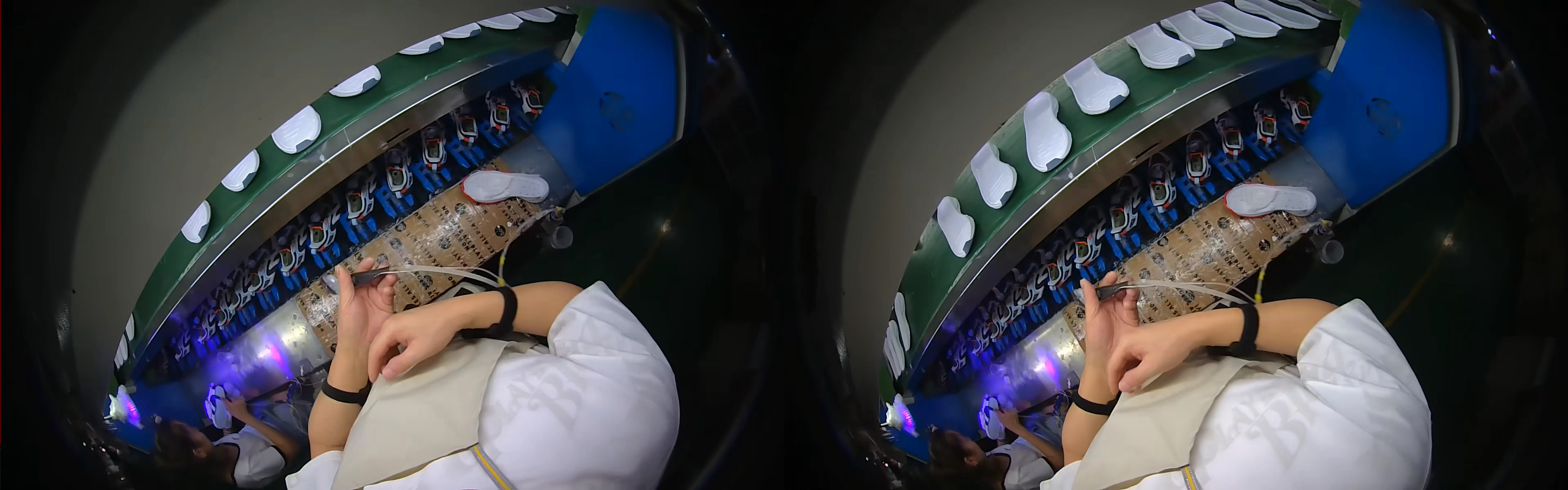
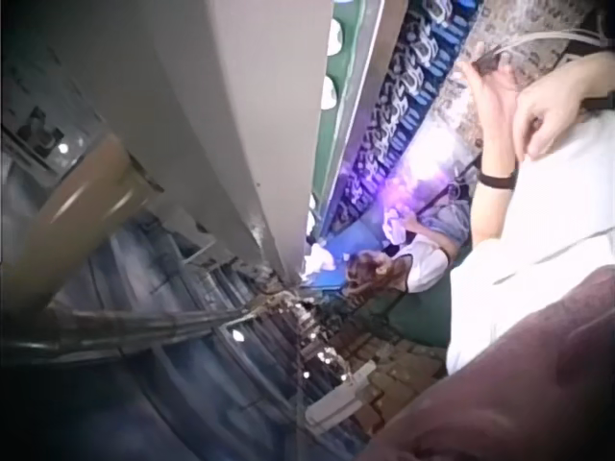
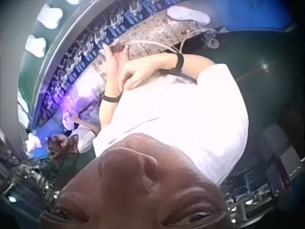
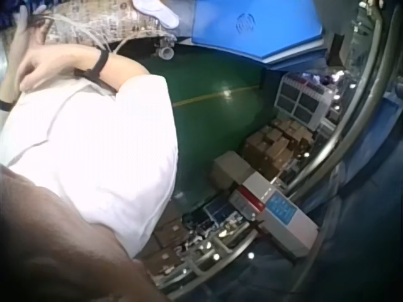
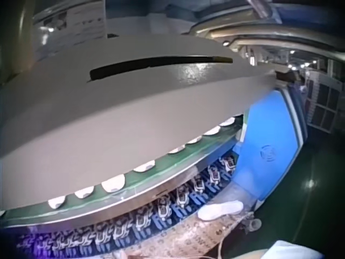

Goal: Applying adhesive or finish to white shoe soles using a brush tool at a conveyor line.

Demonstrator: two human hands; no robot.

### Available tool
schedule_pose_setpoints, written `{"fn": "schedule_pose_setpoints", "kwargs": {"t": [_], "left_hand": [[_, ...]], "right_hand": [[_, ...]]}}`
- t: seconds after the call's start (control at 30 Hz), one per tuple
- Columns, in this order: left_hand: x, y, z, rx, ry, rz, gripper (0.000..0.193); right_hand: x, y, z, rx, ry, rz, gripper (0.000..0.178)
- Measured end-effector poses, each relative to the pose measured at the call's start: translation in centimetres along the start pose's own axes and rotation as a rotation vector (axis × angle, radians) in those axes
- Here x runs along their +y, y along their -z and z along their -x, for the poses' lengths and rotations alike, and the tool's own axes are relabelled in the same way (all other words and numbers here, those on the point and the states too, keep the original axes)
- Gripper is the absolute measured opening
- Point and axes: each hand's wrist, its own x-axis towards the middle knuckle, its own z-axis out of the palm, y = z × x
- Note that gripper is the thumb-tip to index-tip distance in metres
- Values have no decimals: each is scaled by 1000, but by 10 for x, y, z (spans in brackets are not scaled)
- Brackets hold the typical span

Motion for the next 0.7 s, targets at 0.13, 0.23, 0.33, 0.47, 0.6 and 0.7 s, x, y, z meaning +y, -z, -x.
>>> {"fn": "schedule_pose_setpoints", "kwargs": {"t": [0.13,0.23,0.33,0.47,0.6,0.7], "left_hand": [[7,-67,-18,-205,42,40,58],[21,-101,-30,-329,-18,25,56],[30,-120,-31,-408,-53,65,52],[37,-119,-39,-371,-100,55,47],[33,-89,-74,-318,-202,-348,34],[30,-52,-89,-287,-138,-518,33]], "right_hand": [[23,-5,-34,-210,119,164,28],[28,2,-39,-272,146,244,27],[44,8,-41,-241,155,305,26],[50,10,-45,-114,92,328,26],[57,-15,-53,96,25,647,23],[50,-23,-57,176,-21,732,21]]}}
